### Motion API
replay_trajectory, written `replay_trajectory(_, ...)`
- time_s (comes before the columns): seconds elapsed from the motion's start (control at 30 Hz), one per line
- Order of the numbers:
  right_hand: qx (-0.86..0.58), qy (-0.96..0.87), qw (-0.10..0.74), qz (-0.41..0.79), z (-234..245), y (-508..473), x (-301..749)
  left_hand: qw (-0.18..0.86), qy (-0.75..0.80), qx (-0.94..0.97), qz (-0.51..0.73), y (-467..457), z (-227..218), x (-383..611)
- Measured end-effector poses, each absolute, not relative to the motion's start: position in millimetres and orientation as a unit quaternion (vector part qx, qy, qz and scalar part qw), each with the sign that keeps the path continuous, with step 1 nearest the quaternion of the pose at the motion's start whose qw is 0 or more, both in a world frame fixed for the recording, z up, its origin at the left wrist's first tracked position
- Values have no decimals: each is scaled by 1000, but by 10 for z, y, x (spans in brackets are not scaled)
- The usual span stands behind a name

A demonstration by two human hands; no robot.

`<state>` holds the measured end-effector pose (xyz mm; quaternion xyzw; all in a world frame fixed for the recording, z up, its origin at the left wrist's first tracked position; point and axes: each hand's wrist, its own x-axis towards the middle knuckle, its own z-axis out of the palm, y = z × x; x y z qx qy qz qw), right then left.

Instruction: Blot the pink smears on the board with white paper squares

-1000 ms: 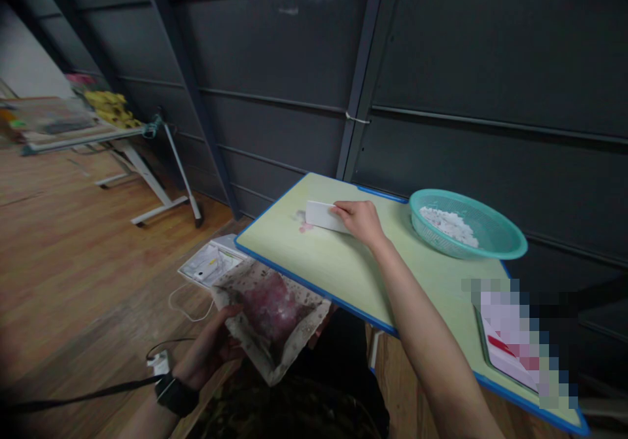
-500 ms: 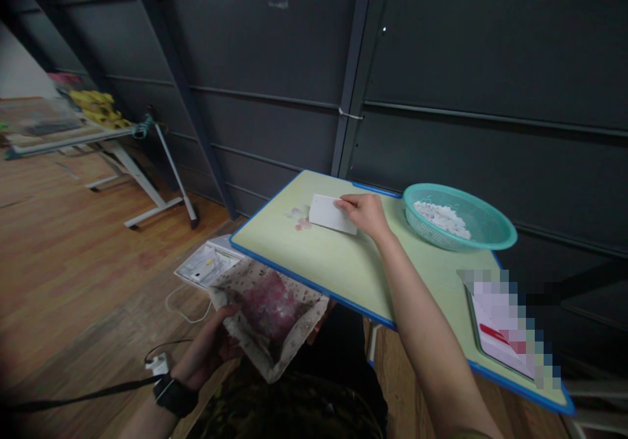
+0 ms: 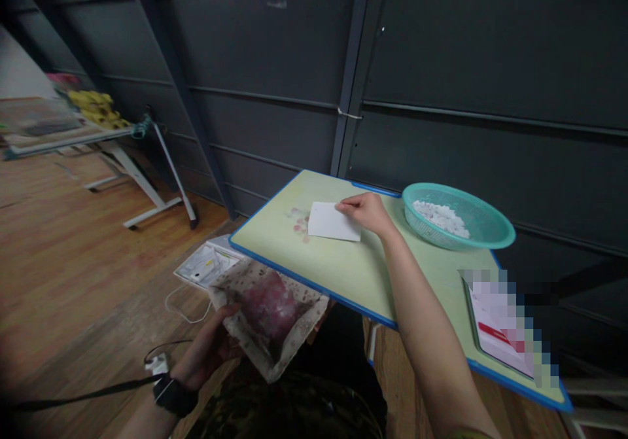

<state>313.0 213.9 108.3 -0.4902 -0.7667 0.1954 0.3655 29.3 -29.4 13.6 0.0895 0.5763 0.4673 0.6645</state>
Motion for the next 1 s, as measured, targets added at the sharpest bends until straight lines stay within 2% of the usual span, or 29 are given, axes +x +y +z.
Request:
replay_trajectory(0.13,-490,-771,360,189,1087,2138,3134,664,577,89,468,-300,128,295)
replay_trajectory(0.37,-469,-774,342,255,1049,2157,3146,656,578,94,476,-304,141,305)
replay_trajectory(0.83,-480,-780,340,214,1026,2143,3075,662,570,99,476,-300,129,298)
replay_trajectory(1.0,-459,-790,326,243,975,2129,2995,658,577,106,473,-303,102,295)
